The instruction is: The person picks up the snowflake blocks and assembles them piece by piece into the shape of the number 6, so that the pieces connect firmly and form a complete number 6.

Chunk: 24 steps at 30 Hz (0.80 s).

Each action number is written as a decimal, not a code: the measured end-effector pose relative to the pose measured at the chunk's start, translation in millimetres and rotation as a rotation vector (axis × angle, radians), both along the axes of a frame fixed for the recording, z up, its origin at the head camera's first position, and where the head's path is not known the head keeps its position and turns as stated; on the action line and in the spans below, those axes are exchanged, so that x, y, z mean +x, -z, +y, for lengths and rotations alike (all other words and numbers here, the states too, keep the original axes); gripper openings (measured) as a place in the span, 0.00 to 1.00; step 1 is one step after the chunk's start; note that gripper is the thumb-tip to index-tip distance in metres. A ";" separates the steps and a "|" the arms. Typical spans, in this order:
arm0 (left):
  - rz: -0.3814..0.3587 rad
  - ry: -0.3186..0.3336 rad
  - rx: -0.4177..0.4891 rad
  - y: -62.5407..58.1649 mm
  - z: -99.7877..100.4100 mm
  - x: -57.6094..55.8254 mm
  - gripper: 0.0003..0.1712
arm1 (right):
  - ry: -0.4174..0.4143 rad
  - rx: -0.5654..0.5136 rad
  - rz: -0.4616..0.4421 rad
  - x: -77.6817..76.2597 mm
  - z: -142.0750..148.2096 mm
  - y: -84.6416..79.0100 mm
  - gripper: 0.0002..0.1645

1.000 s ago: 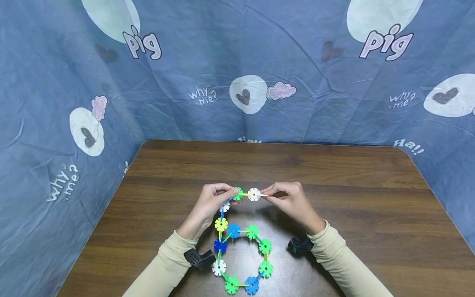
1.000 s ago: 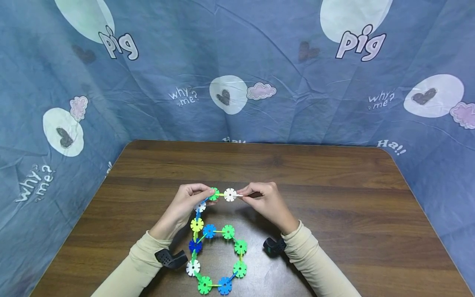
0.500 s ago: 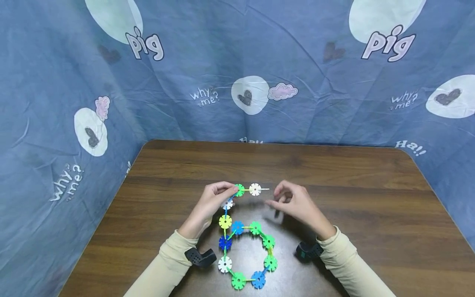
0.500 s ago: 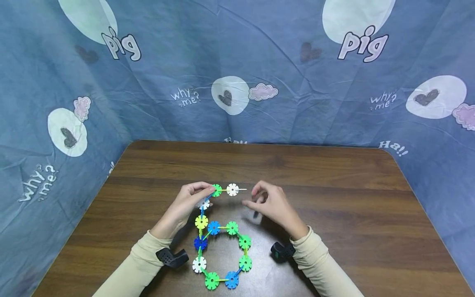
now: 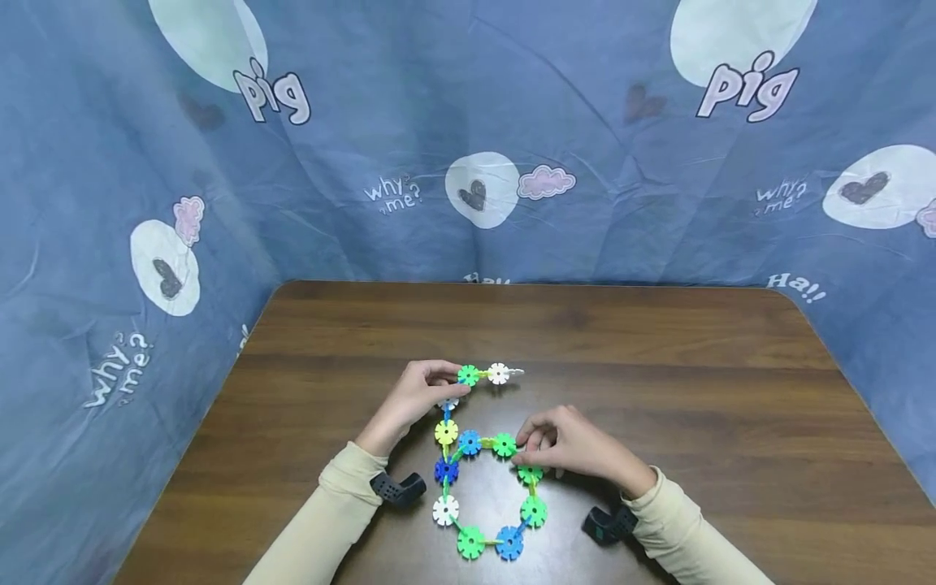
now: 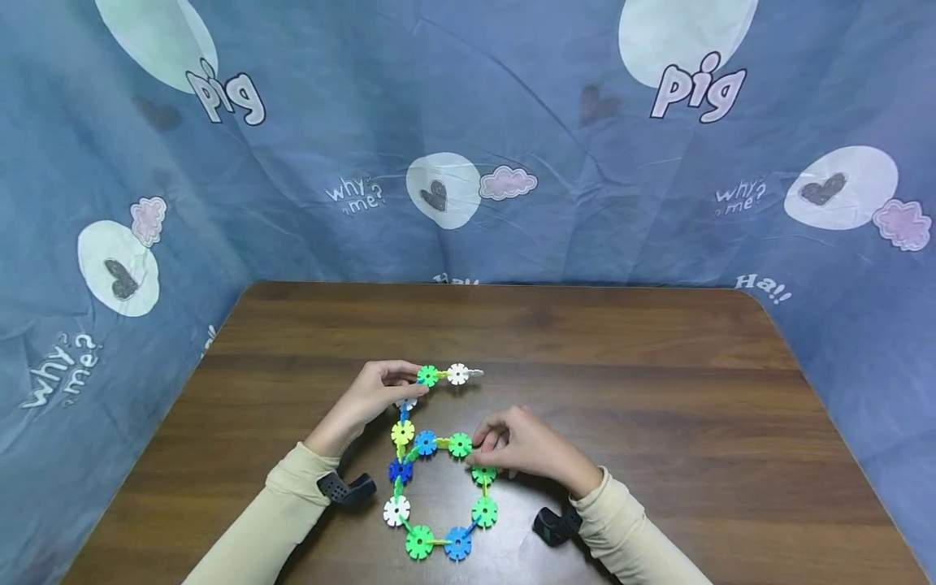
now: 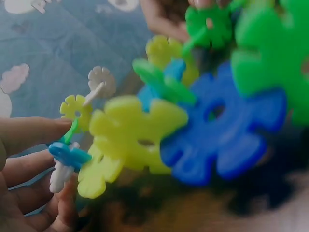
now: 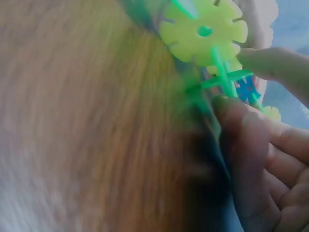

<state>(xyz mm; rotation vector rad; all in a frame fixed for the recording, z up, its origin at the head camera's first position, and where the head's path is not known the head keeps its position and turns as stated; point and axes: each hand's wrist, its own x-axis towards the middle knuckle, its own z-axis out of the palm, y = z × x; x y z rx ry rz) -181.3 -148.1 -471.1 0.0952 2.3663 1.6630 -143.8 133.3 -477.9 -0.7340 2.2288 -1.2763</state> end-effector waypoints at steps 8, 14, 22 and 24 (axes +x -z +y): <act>0.092 0.057 -0.215 -1.8 4.5 -29.4 0.21 | 0.106 -0.035 -0.040 -9.7 4.7 7.5 0.18; 0.141 0.049 -0.278 -2.4 3.0 -37.8 0.21 | 0.115 -0.071 -0.040 -12.8 7.0 11.7 0.16; 0.139 0.041 -0.264 -3.3 -11.6 -26.6 0.22 | 0.121 -0.072 -0.045 -15.6 7.9 12.8 0.10; 0.148 0.043 -0.258 -2.3 -14.2 -24.4 0.19 | 0.120 -0.071 -0.039 -16.4 8.2 12.4 0.09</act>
